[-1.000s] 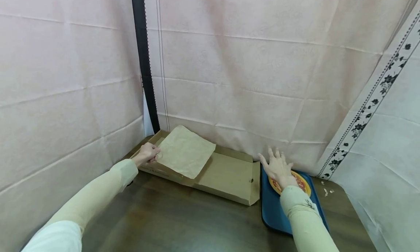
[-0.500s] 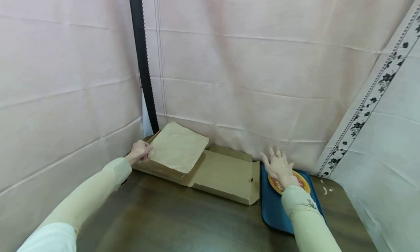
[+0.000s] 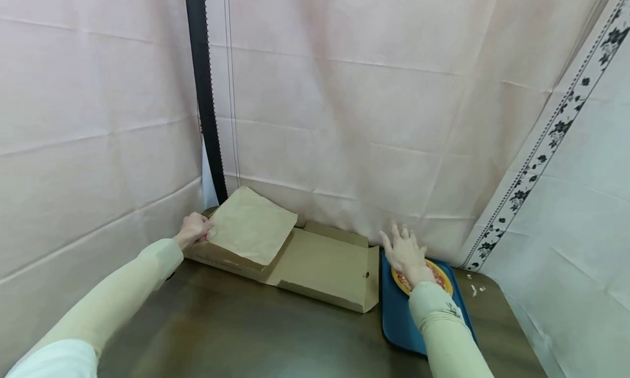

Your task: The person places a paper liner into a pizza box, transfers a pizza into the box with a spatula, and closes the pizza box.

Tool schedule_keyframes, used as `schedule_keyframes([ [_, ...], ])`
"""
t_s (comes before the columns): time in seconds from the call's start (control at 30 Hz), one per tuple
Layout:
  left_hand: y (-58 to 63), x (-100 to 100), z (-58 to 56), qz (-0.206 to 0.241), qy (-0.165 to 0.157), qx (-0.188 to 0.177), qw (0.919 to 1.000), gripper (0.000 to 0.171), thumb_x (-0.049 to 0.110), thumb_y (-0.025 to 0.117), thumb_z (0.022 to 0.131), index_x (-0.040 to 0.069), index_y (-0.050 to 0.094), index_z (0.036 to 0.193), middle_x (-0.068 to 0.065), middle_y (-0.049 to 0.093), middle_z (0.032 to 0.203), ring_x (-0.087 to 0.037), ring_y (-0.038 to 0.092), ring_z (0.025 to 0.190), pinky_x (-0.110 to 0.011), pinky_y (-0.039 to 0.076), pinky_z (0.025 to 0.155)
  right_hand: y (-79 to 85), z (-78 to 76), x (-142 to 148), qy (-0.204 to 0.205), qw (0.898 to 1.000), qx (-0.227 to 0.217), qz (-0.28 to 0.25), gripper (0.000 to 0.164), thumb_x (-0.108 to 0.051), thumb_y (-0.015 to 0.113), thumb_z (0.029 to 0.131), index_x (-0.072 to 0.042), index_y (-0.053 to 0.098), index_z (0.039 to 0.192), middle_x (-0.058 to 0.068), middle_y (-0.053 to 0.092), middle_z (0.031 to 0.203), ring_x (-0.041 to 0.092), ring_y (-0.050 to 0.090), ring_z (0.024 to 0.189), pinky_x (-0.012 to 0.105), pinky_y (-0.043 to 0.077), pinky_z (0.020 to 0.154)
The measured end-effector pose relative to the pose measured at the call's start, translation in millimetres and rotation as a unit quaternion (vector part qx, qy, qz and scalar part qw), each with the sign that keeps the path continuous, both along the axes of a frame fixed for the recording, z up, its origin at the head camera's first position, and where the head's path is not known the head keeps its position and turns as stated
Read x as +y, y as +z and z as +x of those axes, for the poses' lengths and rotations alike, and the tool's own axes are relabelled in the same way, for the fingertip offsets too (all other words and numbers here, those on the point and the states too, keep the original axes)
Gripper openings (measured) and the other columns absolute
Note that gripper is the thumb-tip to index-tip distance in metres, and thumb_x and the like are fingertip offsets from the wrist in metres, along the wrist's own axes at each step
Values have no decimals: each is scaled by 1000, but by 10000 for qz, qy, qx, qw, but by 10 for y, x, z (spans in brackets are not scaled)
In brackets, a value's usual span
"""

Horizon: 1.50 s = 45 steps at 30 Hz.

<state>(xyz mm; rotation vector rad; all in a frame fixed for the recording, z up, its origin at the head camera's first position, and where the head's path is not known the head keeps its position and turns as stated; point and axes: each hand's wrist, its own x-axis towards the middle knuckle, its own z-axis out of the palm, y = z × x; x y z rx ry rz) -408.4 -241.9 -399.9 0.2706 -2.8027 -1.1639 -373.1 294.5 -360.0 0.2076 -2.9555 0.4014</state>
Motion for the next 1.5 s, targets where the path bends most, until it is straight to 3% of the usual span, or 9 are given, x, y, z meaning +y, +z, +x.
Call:
schedule_keyframes([
  [0.17,-45,-42,58,-220,-28,-41,9997,42,13,46,96,6,59,57,4,54,43,-9,48,37,-22,42,46,-70,50,-61,-26,10000,-19,23,77,-60,17,100,-6,13,155,32,14,156,53,13,142,81,17,99],
  [0.6,-15,-72,34,-620,194,25,9979,43,12,46,95,3,67,59,1,58,44,-10,53,42,-24,43,53,-120,33,-81,-29,10000,-31,-4,79,-62,18,99,-6,13,155,33,15,156,53,17,141,80,22,97],
  [0.8,-117,-54,52,-630,216,-109,9977,41,12,45,94,3,69,62,1,61,47,-11,56,43,-26,46,60,-148,99,-26,-45,9999,-157,-39,79,-62,18,100,-6,12,155,33,13,156,55,14,141,82,17,97],
  [0.97,-181,-53,43,-520,382,-270,9976,39,10,43,90,3,68,60,1,60,46,-13,55,45,-26,46,57,-139,104,-13,2,9998,-171,-32,81,-63,17,99,-5,13,155,34,13,155,56,15,140,82,17,96],
  [1.2,-130,-103,-24,-491,564,-234,9969,41,8,41,89,2,67,57,-6,65,52,-20,59,51,-29,46,52,-40,-2,-43,82,9999,-84,23,79,-62,18,100,-5,13,155,35,14,155,56,17,139,81,20,97],
  [1.37,-183,-86,-67,-585,588,-490,9954,37,8,41,93,0,66,67,-14,68,69,-27,59,61,-30,45,49,-40,-11,-39,141,9998,-105,89,80,-62,17,100,-4,15,155,35,15,155,56,18,138,80,22,97],
  [1.5,-215,-57,-95,-540,554,-582,9953,34,7,40,93,-1,66,72,-16,66,71,-27,55,58,-31,42,45,-48,-24,-29,150,9997,-148,75,80,-62,18,100,-4,14,155,35,14,155,56,16,140,81,19,97],
])
